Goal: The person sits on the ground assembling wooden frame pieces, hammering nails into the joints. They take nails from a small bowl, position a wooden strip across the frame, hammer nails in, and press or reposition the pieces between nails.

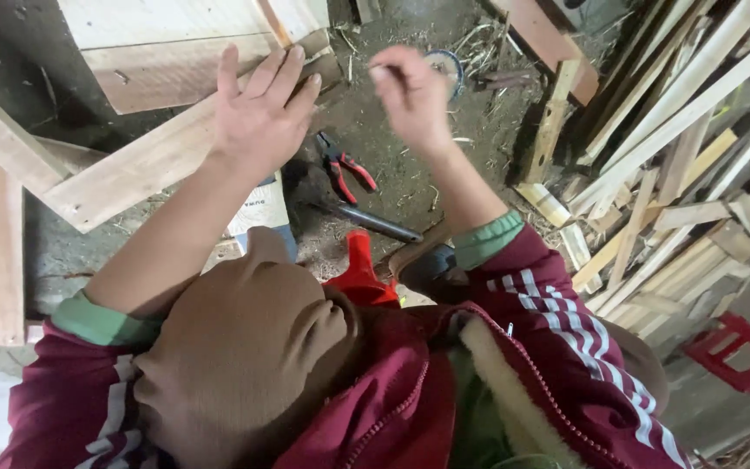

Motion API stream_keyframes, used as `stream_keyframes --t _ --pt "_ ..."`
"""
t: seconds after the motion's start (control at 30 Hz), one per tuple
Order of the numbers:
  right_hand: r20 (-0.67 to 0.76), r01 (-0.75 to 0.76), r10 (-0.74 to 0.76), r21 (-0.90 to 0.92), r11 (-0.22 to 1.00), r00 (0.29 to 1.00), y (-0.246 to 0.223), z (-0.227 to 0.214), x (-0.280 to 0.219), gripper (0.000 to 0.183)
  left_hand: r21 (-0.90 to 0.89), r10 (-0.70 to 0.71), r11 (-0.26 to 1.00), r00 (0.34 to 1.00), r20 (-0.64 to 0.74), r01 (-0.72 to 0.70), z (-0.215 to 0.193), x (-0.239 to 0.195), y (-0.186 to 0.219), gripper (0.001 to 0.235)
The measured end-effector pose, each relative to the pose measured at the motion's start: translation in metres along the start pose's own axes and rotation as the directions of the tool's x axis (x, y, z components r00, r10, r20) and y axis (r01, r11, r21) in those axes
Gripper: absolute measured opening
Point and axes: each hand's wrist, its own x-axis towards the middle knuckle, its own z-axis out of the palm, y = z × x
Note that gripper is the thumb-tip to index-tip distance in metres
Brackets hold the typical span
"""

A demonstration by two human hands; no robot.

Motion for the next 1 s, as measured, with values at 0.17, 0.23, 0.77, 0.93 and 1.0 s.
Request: stream_keyframes --t 0.17,0.23,0.77,0.93,1.0 --pt "-0.023 0.016 -0.020 -0.162 0.987 1.000 -0.044 0.027 0.016 0.022 0.060 -0.006 0.998 0.999 -0.043 0.009 -0.009 0.012 0.006 0.023" --pt "-0.018 0.007 -0.010 -0.148 0.989 1.000 -0.046 0.031 0.016 0.020 0.096 0.003 0.995 0.998 -0.069 0.003 -0.011 0.015 0.008 0.023" --pt "-0.025 0.115 -0.141 -0.444 0.889 0.990 -0.055 0.042 0.019 0.018 -0.158 -0.167 0.978 0.958 -0.232 0.132 0.018 0.018 0.019 0.007" --pt "0.021 0.185 -0.219 -0.621 0.762 0.975 -0.048 0.042 0.016 0.016 -0.327 -0.309 0.920 0.912 -0.269 0.215 0.025 0.021 0.022 0.023" --pt "0.040 0.228 -0.265 -0.643 0.731 0.963 -0.046 0.041 0.014 0.019 -0.436 -0.347 0.870 0.915 -0.207 0.231 0.023 0.025 0.022 0.029"
